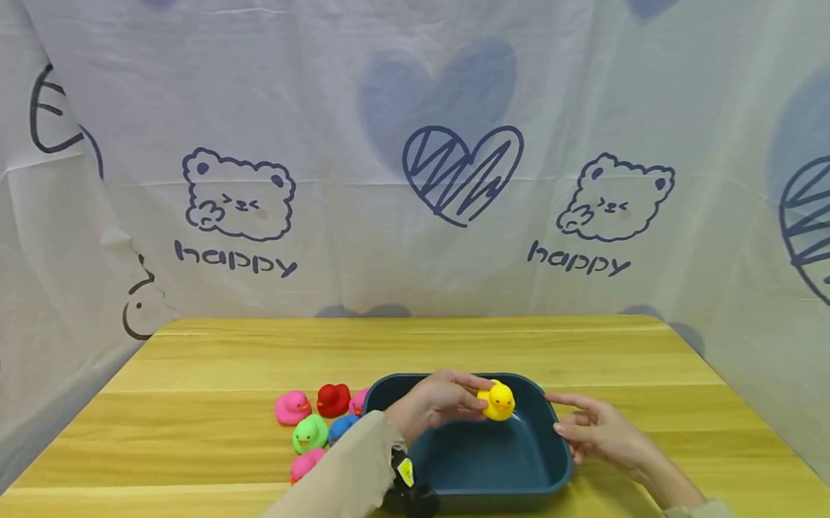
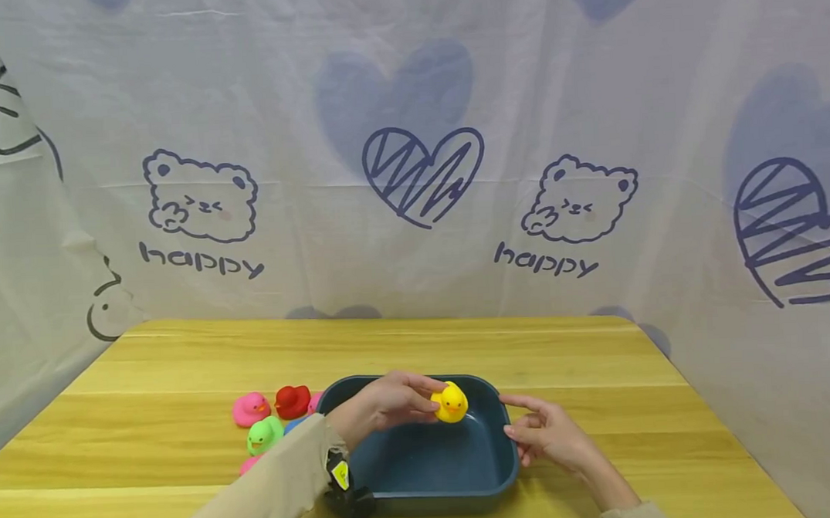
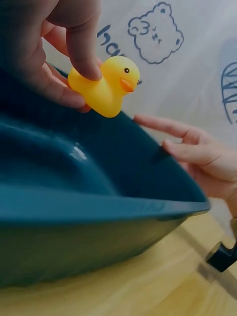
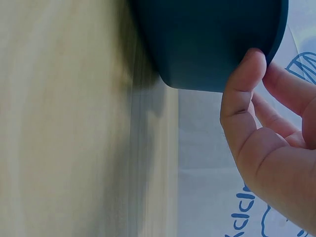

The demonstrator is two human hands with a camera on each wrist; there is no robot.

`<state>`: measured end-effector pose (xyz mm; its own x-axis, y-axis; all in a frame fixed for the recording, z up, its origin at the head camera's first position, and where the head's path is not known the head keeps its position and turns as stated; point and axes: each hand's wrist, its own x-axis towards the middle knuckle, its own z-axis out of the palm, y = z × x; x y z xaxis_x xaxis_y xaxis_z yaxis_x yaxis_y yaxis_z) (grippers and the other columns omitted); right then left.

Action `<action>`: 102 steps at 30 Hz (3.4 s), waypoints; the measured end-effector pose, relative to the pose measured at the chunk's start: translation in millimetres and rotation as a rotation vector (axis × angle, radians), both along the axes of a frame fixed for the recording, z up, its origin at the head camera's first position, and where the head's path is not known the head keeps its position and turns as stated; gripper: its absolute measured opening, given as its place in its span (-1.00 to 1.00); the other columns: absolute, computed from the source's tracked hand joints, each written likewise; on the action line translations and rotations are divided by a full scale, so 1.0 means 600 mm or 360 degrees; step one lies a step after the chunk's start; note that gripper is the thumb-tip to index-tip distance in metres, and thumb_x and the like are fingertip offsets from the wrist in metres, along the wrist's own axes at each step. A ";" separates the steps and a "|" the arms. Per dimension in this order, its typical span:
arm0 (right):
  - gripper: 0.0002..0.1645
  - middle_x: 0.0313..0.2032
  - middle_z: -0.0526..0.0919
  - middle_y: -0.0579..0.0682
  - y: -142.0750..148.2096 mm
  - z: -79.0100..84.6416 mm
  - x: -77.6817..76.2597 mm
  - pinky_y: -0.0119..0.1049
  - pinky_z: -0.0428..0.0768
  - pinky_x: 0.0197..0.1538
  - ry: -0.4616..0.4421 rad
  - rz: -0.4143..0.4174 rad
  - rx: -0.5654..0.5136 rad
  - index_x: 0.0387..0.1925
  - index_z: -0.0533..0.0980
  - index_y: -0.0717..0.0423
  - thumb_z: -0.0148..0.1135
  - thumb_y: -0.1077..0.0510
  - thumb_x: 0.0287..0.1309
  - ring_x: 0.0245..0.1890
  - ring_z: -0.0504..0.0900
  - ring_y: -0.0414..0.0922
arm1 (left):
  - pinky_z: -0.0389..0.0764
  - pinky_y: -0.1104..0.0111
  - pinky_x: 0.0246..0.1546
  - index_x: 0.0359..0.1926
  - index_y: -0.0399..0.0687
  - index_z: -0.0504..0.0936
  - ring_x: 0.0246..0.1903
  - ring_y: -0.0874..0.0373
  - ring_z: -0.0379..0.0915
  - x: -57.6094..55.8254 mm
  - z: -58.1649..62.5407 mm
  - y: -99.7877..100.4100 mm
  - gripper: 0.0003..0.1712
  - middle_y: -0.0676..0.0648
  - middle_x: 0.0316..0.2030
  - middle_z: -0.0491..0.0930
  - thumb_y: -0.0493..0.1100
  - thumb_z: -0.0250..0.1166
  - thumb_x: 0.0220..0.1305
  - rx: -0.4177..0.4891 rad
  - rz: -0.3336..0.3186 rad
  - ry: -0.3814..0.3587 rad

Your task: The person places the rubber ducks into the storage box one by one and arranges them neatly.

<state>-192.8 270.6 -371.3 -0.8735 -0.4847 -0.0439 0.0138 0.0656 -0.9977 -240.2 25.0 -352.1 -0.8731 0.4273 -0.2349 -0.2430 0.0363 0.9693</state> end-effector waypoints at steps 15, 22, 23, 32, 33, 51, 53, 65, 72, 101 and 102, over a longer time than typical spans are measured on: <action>-0.24 -0.45 0.55 0.00 -0.002 0.002 0.000 -0.45 0.50 -0.52 -0.0017 -0.0011 0.0030 0.23 -0.07 0.51 0.08 0.25 0.17 -0.61 0.48 -0.25 | 0.56 0.25 -0.31 -0.10 -0.39 0.56 -0.34 0.02 0.54 -0.012 -0.017 0.032 -0.62 -0.17 -0.15 0.55 -0.61 0.14 0.01 -0.0132 -0.0011 -0.0119; -0.23 -0.44 0.54 0.00 -0.003 0.001 -0.001 -0.44 0.50 -0.51 -0.0043 -0.0009 0.0018 0.24 -0.08 0.51 0.08 0.24 0.18 -0.61 0.48 -0.24 | 0.54 0.25 -0.25 -0.06 -0.41 0.53 -0.30 0.00 0.51 -0.009 -0.023 0.039 -0.61 -0.16 -0.18 0.51 -0.61 0.12 0.02 -0.0216 -0.0084 -0.0161; -0.23 -0.43 0.55 0.00 -0.003 0.002 0.000 -0.44 0.50 -0.51 -0.0044 -0.0006 0.0014 0.24 -0.08 0.50 0.08 0.24 0.18 -0.60 0.49 -0.24 | 0.54 0.26 -0.25 -0.06 -0.40 0.53 -0.31 0.01 0.51 -0.009 -0.025 0.039 -0.61 -0.16 -0.19 0.51 -0.61 0.13 0.02 -0.0229 -0.0088 -0.0167; -0.22 -0.44 0.55 0.01 -0.003 0.001 0.001 -0.44 0.49 -0.52 -0.0016 -0.0003 0.0026 0.25 -0.09 0.50 0.08 0.24 0.18 -0.60 0.49 -0.23 | 0.58 0.31 -0.37 -0.09 -0.26 0.59 -0.76 0.26 0.33 -0.006 -0.027 0.039 -0.59 -0.13 -0.40 0.55 -0.58 0.15 0.01 -0.0402 -0.0080 -0.0142; -0.22 -0.44 0.55 0.01 -0.003 0.001 0.001 -0.44 0.49 -0.52 -0.0013 0.0001 0.0024 0.24 -0.09 0.51 0.08 0.25 0.18 -0.60 0.49 -0.23 | 0.57 0.34 -0.39 -0.09 -0.24 0.60 -0.79 0.27 0.31 -0.005 -0.026 0.039 -0.59 -0.11 -0.39 0.54 -0.57 0.16 0.00 -0.0424 -0.0078 -0.0131; -0.22 -0.43 0.54 0.02 -0.005 0.003 -0.001 -0.44 0.49 -0.52 -0.0012 -0.0024 0.0029 0.24 -0.08 0.52 0.09 0.25 0.17 -0.60 0.49 -0.24 | 0.51 0.16 -0.17 0.01 -0.49 0.44 -0.33 0.04 0.47 -0.003 -0.019 0.046 -0.57 -0.23 -0.16 0.50 -0.62 0.09 0.03 -0.0276 -0.0108 -0.0123; -0.22 -0.43 0.54 0.01 -0.004 0.002 -0.002 -0.45 0.49 -0.52 -0.0014 -0.0025 0.0029 0.24 -0.09 0.52 0.09 0.25 0.17 -0.61 0.49 -0.24 | 0.51 0.16 -0.18 0.00 -0.49 0.44 -0.39 0.09 0.46 -0.003 -0.019 0.046 -0.58 -0.23 -0.17 0.51 -0.60 0.10 0.05 -0.0290 -0.0119 -0.0130; -0.21 -0.42 0.53 0.03 -0.007 0.005 -0.001 -0.44 0.50 -0.52 0.0008 -0.0040 0.0061 0.24 -0.08 0.52 0.10 0.24 0.16 -0.61 0.49 -0.24 | 0.50 0.11 -0.18 0.03 -0.45 0.42 -0.31 0.06 0.45 -0.005 -0.009 0.036 -0.57 -0.22 -0.12 0.49 -0.53 0.14 0.07 -0.0296 -0.0135 -0.0102; -0.21 -0.42 0.54 0.04 -0.004 0.002 -0.001 -0.44 0.51 -0.51 0.0034 -0.0023 0.0049 0.23 -0.09 0.54 0.10 0.24 0.16 -0.61 0.50 -0.24 | 0.42 0.05 -0.08 0.04 -0.45 0.40 -0.13 -0.14 0.40 -0.004 0.001 0.023 -0.58 -0.30 -0.09 0.45 -0.55 0.08 0.09 -0.0088 -0.0130 -0.0128; -0.24 -0.49 0.51 -0.03 -0.006 0.005 -0.001 -0.43 0.52 -0.51 0.0033 -0.0024 0.0058 0.24 -0.08 0.53 0.07 0.26 0.18 -0.61 0.48 -0.26 | 0.41 0.08 -0.05 0.05 -0.50 0.36 -0.11 -0.05 0.47 0.037 0.037 -0.056 -0.62 -0.22 -0.11 0.52 -0.34 0.06 0.25 0.0130 -0.0198 0.0168; -0.24 -0.49 0.51 -0.03 -0.006 0.005 -0.001 -0.43 0.52 -0.51 0.0027 -0.0025 0.0062 0.24 -0.08 0.53 0.07 0.26 0.18 -0.61 0.48 -0.26 | 0.41 0.08 -0.05 0.05 -0.51 0.35 -0.11 -0.05 0.46 0.038 0.038 -0.058 -0.62 -0.23 -0.10 0.51 -0.34 0.06 0.25 0.0131 -0.0202 0.0178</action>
